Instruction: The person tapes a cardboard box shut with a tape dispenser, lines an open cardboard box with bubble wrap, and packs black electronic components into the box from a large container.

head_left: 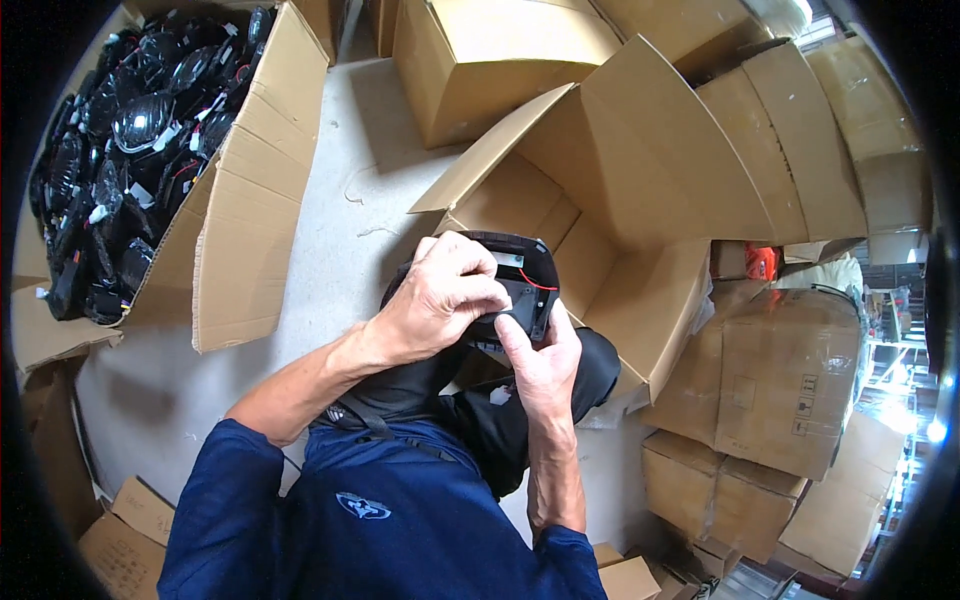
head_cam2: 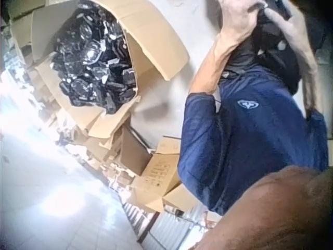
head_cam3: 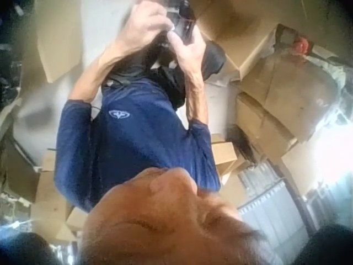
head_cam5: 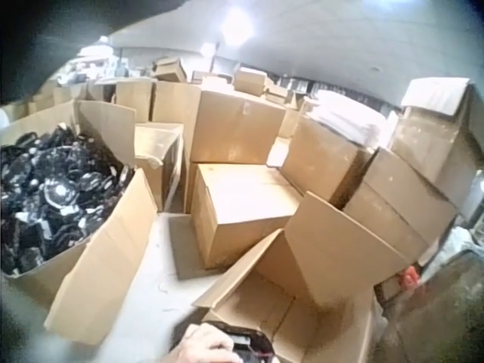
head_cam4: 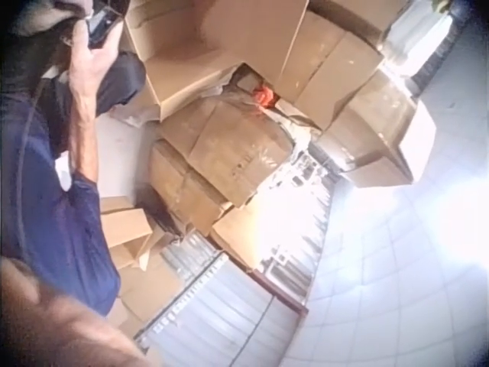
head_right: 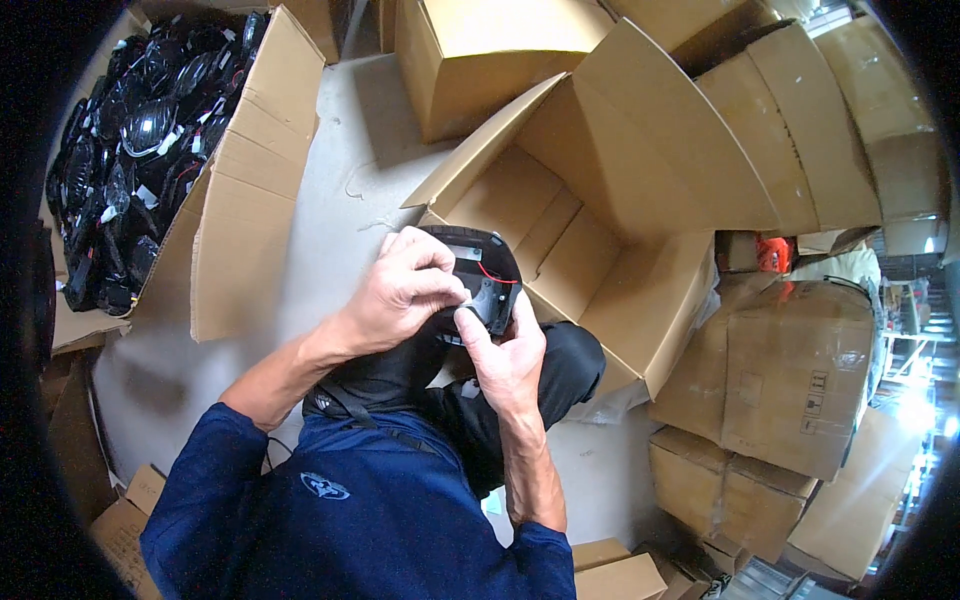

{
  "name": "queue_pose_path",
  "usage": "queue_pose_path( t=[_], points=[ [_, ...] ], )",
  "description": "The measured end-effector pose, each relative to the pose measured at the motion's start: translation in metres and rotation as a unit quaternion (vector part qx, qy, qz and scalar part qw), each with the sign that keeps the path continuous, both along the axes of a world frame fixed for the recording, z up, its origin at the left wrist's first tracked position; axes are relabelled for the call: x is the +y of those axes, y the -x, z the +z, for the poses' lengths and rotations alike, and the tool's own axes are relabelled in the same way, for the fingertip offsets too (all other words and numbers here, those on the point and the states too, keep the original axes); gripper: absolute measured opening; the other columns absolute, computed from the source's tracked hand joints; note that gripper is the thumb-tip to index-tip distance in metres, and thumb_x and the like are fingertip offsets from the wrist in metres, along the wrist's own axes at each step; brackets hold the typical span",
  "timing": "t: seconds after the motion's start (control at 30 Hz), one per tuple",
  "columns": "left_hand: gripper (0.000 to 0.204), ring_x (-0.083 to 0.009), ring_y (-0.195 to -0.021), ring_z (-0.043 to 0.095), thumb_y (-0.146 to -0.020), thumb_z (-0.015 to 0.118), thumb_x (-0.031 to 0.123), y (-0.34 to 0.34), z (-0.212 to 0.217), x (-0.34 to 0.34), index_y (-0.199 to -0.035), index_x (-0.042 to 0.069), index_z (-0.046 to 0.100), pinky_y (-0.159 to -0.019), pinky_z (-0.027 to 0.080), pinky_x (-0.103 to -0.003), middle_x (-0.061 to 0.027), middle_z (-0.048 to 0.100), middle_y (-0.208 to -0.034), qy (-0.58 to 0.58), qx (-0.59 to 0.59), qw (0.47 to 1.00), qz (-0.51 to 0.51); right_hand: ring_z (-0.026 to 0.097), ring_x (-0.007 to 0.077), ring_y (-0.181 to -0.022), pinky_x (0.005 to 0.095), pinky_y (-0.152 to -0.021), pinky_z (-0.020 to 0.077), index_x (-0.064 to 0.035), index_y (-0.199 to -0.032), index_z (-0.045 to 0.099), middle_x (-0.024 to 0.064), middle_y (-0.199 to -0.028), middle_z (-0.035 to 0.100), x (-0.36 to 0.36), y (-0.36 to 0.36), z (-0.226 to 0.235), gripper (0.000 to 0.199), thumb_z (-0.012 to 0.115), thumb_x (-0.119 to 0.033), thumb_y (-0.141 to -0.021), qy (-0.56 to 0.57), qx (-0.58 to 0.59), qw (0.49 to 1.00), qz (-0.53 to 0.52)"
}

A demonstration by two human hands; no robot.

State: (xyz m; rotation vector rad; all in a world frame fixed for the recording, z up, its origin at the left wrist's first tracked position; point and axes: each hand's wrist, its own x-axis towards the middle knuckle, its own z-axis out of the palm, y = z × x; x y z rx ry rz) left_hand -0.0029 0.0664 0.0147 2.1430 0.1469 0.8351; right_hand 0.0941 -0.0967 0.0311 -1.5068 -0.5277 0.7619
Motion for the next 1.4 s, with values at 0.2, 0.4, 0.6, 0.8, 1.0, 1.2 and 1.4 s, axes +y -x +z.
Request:
queue_pose_path(
  t=[0.2, 0.4, 0.6, 0.8, 1.0, 1.2, 1.4],
  points=[
    [0.015, -0.0236, -0.096, 0.06, -0.077, 0.081, 0.012, 0.001, -0.006, -0.007, -0.091, 0.013, 0.075, -0.087, 0.042, -0.039, -0.0006, 0.063, -0.092, 0.054, -0.039, 0.997, 0.026, 0.062, 0.0112, -0.099, 0.0266, -0.09, 0.0513, 0.0011, -0.136, 0.055, 0.0047, -0.115, 0.066, 0.001, 0.004, 0.003, 0.049, 0.074, -0.009, -0.092, -0.001, 0.004, 1.0, 0.0],
    [0.016, -0.0233, -0.095, 0.06, -0.077, 0.081, 0.011, 0.007, -0.004, -0.002, -0.092, 0.013, 0.075, -0.086, 0.042, -0.038, -0.0007, 0.063, -0.092, 0.012, -0.021, 1.0, 0.0, 0.062, 0.0103, -0.098, 0.0261, -0.089, 0.0517, 0.0012, -0.134, 0.057, 0.0044, -0.114, 0.067, 0.001, 0.008, 0.005, 0.047, 0.075, -0.009, -0.092, -0.009, -0.01, 1.0, -0.006],
    [0.014, -0.0241, -0.093, 0.061, -0.077, 0.081, 0.01, 0.007, -0.007, -0.002, -0.09, 0.01, 0.074, -0.085, 0.044, -0.038, -0.0026, 0.064, -0.091, 0.03, -0.027, 0.999, -0.013, 0.062, 0.0104, -0.099, 0.026, -0.089, 0.0518, 0.0012, -0.134, 0.057, 0.0043, -0.114, 0.067, 0.001, 0.006, 0.002, 0.047, 0.076, -0.008, -0.091, -0.005, -0.018, 1.0, 0.0],
    [0.019, -0.0262, -0.089, 0.064, -0.076, 0.083, 0.007, 0.007, -0.001, 0.0, -0.094, 0.007, 0.075, -0.083, 0.048, -0.04, -0.0069, 0.068, -0.09, 0.028, -0.046, 0.999, -0.009, 0.063, 0.0103, -0.096, 0.0256, -0.088, 0.0523, 0.0009, -0.134, 0.058, 0.004, -0.111, 0.068, 0.002, 0.011, 0.005, 0.047, 0.076, -0.009, -0.091, -0.009, -0.033, 0.999, -0.014],
    [0.012, -0.0214, -0.089, 0.064, -0.079, 0.072, 0.015, 0.011, 0.026, 0.014, -0.088, 0.007, 0.07, -0.078, 0.047, -0.037, -0.0042, 0.066, -0.089, -0.232, -0.009, 0.972, -0.043, 0.063, 0.0103, -0.097, 0.0265, -0.087, 0.0535, 0.0, -0.137, 0.056, 0.0047, -0.112, 0.069, -0.001, 0.019, 0.008, 0.053, 0.077, -0.01, -0.09, 0.013, -0.048, 0.999, -0.016],
    [0.012, -0.0218, -0.084, 0.06, -0.077, 0.066, 0.019, 0.009, 0.05, 0.01, -0.077, 0.008, 0.062, -0.078, 0.047, -0.036, -0.0046, 0.058, -0.081, -0.388, 0.066, 0.915, -0.082, 0.065, 0.0093, -0.092, 0.0259, -0.082, 0.0547, 0.0021, -0.136, 0.055, 0.0056, -0.108, 0.07, -0.002, 0.025, 0.009, 0.054, 0.078, -0.009, -0.089, 0.025, -0.076, 0.996, -0.034],
    [0.016, -0.0241, -0.081, 0.059, -0.075, 0.068, 0.016, -0.003, 0.033, 0.019, -0.081, 0.004, 0.059, -0.077, 0.048, -0.038, -0.0081, 0.057, -0.082, -0.339, 0.004, 0.927, -0.16, 0.065, 0.0087, -0.094, 0.0275, -0.085, 0.0549, 0.0013, -0.14, 0.054, 0.0078, -0.109, 0.072, -0.009, 0.013, 0.003, 0.058, 0.078, -0.01, -0.088, 0.005, -0.086, 0.996, 0.002]
  ],
)
